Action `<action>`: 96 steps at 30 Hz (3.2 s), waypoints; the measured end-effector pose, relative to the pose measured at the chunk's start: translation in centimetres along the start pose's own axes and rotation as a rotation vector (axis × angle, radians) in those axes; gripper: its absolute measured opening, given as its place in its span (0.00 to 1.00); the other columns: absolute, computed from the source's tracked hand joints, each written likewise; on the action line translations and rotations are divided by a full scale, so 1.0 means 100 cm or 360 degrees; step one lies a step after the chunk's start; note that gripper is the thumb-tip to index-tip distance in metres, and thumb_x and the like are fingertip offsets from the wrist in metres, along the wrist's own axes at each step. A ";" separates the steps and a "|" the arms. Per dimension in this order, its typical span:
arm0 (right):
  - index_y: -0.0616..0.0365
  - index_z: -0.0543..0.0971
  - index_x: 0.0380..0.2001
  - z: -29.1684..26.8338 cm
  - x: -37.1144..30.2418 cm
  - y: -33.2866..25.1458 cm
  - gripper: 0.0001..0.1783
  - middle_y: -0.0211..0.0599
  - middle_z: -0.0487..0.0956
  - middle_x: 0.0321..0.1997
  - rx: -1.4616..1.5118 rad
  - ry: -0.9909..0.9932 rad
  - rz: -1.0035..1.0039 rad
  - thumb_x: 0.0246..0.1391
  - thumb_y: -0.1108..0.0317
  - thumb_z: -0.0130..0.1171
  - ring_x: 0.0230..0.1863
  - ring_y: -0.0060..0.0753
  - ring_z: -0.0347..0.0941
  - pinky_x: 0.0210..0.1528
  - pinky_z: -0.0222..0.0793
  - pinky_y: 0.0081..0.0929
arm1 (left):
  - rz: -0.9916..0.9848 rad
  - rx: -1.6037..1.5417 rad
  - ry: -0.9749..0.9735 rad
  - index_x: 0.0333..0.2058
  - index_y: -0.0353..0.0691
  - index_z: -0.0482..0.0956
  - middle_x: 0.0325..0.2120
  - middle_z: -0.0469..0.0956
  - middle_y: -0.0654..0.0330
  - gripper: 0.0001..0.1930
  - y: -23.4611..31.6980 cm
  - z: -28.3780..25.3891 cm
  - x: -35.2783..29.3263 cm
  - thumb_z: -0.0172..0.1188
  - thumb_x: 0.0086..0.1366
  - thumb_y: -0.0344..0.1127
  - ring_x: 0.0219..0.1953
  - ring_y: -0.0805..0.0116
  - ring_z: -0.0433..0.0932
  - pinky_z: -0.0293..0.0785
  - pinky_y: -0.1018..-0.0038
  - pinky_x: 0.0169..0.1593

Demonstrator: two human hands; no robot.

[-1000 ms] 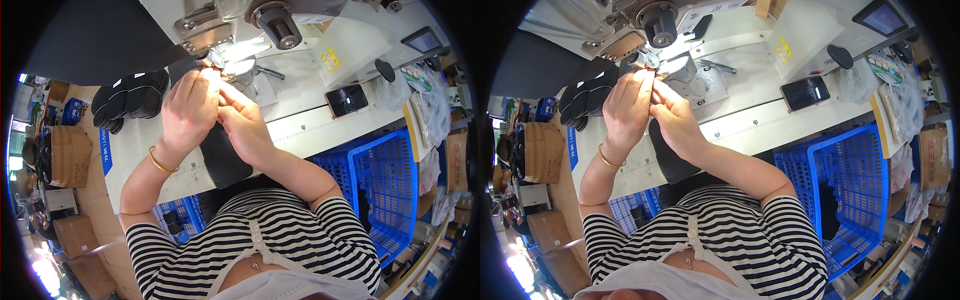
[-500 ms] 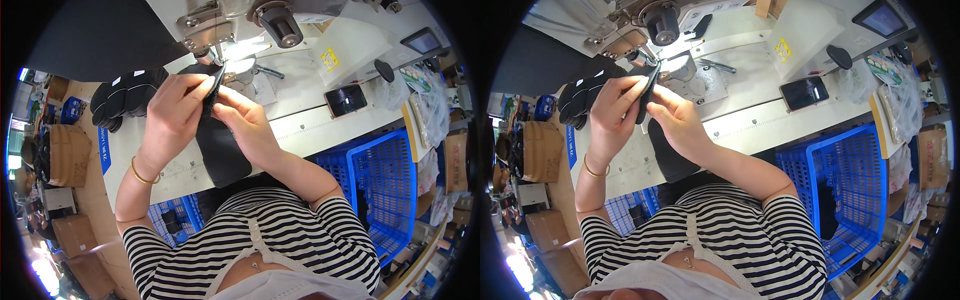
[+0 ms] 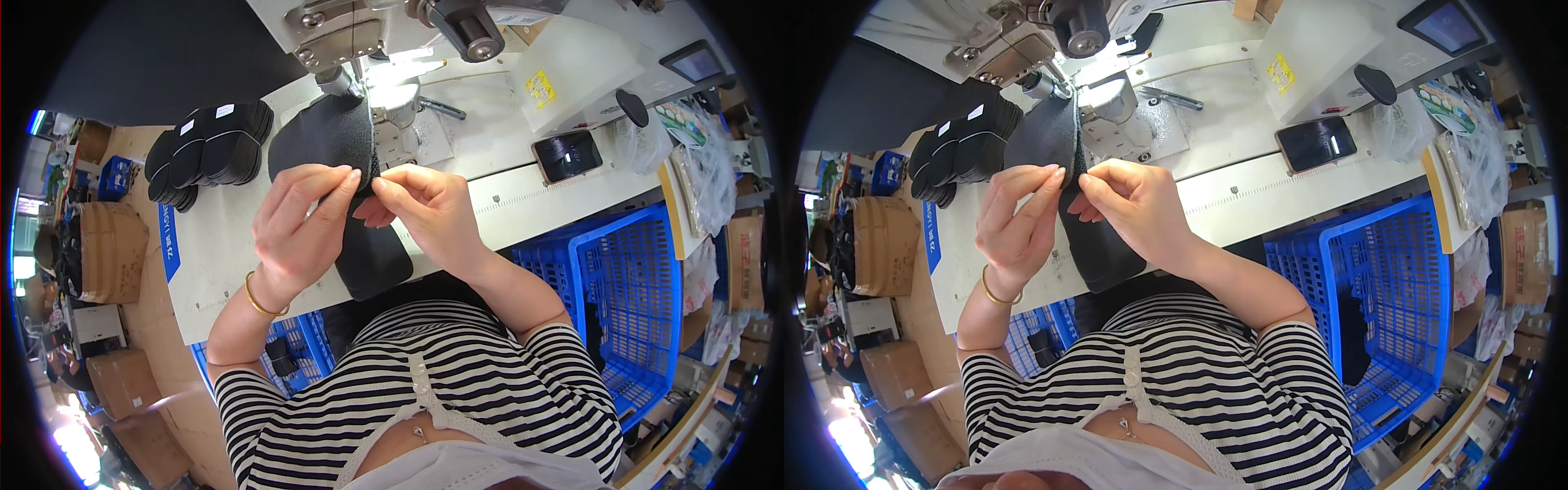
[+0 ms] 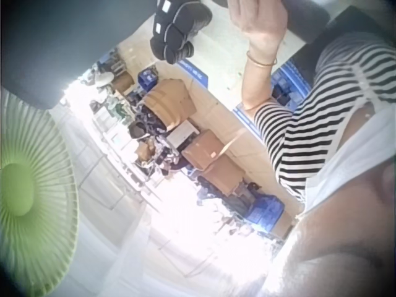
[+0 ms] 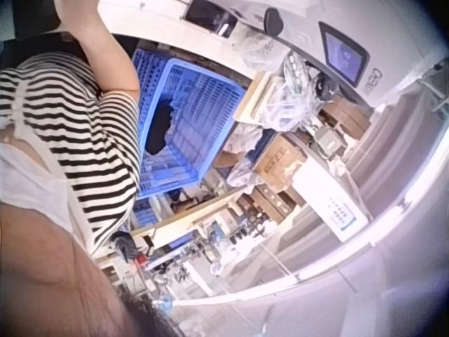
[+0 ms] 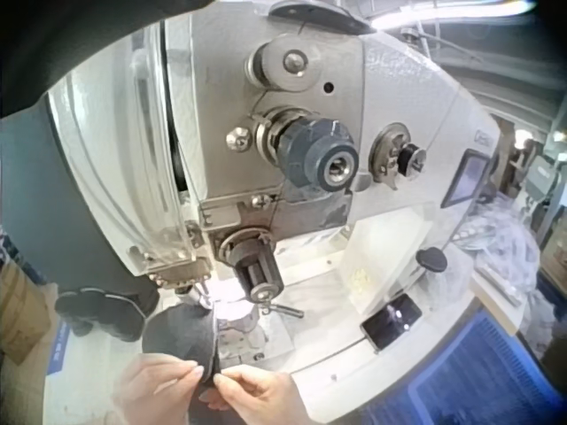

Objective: The person sews fabric shoe pieces together using a sewing machine, stacks the stitched pieces and places them into a blue plastic crate, then sews additional fabric shoe pieces on the machine.

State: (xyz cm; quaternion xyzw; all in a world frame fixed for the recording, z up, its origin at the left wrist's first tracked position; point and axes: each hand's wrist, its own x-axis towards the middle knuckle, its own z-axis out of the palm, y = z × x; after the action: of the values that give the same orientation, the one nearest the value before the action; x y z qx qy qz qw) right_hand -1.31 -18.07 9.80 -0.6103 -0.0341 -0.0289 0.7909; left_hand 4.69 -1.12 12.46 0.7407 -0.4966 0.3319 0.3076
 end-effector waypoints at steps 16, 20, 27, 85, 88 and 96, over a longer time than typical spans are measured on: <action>0.68 0.79 0.32 0.001 -0.003 -0.003 0.11 0.35 0.82 0.24 -0.0088 0.0199 -0.0135 0.60 0.70 0.52 0.27 0.18 0.77 0.31 0.73 0.17 | 0.0311 0.0422 -0.0067 0.38 0.28 0.82 0.38 0.78 0.52 0.20 0.005 0.013 -0.009 0.64 0.41 0.24 0.39 0.59 0.78 0.79 0.70 0.39; 0.67 0.79 0.34 -0.001 0.007 -0.002 0.11 0.36 0.82 0.25 -0.0020 0.0167 -0.0144 0.61 0.70 0.51 0.25 0.16 0.75 0.30 0.73 0.16 | 0.0371 0.0453 0.0122 0.39 0.30 0.83 0.38 0.78 0.55 0.21 -0.009 0.021 -0.009 0.65 0.40 0.24 0.40 0.60 0.79 0.79 0.69 0.40; 0.66 0.80 0.32 -0.002 0.027 -0.006 0.12 0.36 0.82 0.25 0.0133 0.0151 -0.0145 0.62 0.69 0.50 0.24 0.15 0.74 0.28 0.72 0.15 | 0.0397 0.0449 0.0252 0.35 0.30 0.84 0.36 0.79 0.55 0.20 -0.021 0.029 0.005 0.64 0.36 0.24 0.38 0.59 0.79 0.79 0.69 0.38; 0.66 0.76 0.32 0.026 0.022 0.023 0.08 0.36 0.73 0.19 -0.0235 0.0139 -0.0354 0.59 0.71 0.53 0.21 0.19 0.68 0.25 0.65 0.24 | 0.0193 0.0642 -0.0185 0.43 0.42 0.83 0.30 0.73 0.66 0.24 -0.009 -0.006 0.017 0.61 0.42 0.26 0.22 0.73 0.71 0.68 0.76 0.22; 0.66 0.76 0.34 0.023 0.018 0.014 0.08 0.34 0.73 0.19 -0.0233 0.0094 -0.0274 0.61 0.70 0.52 0.21 0.19 0.68 0.25 0.66 0.23 | 0.0174 0.0637 -0.0203 0.43 0.42 0.84 0.28 0.72 0.66 0.24 -0.009 -0.007 0.017 0.62 0.42 0.26 0.22 0.73 0.70 0.67 0.76 0.22; 0.63 0.79 0.43 0.008 0.005 0.003 0.12 0.19 0.73 0.22 -0.0177 0.0183 -0.0237 0.63 0.68 0.52 0.24 0.09 0.62 0.25 0.59 0.15 | 0.0327 0.0617 -0.0190 0.41 0.32 0.82 0.38 0.78 0.59 0.22 0.006 -0.005 0.012 0.61 0.42 0.28 0.25 0.72 0.71 0.68 0.79 0.24</action>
State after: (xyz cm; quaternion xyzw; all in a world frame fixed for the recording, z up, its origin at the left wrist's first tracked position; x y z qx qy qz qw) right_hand -0.84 -17.17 9.74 -0.6464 -0.0322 -0.1243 0.7521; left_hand 4.42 -1.58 13.76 0.7497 -0.5137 0.4064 0.0942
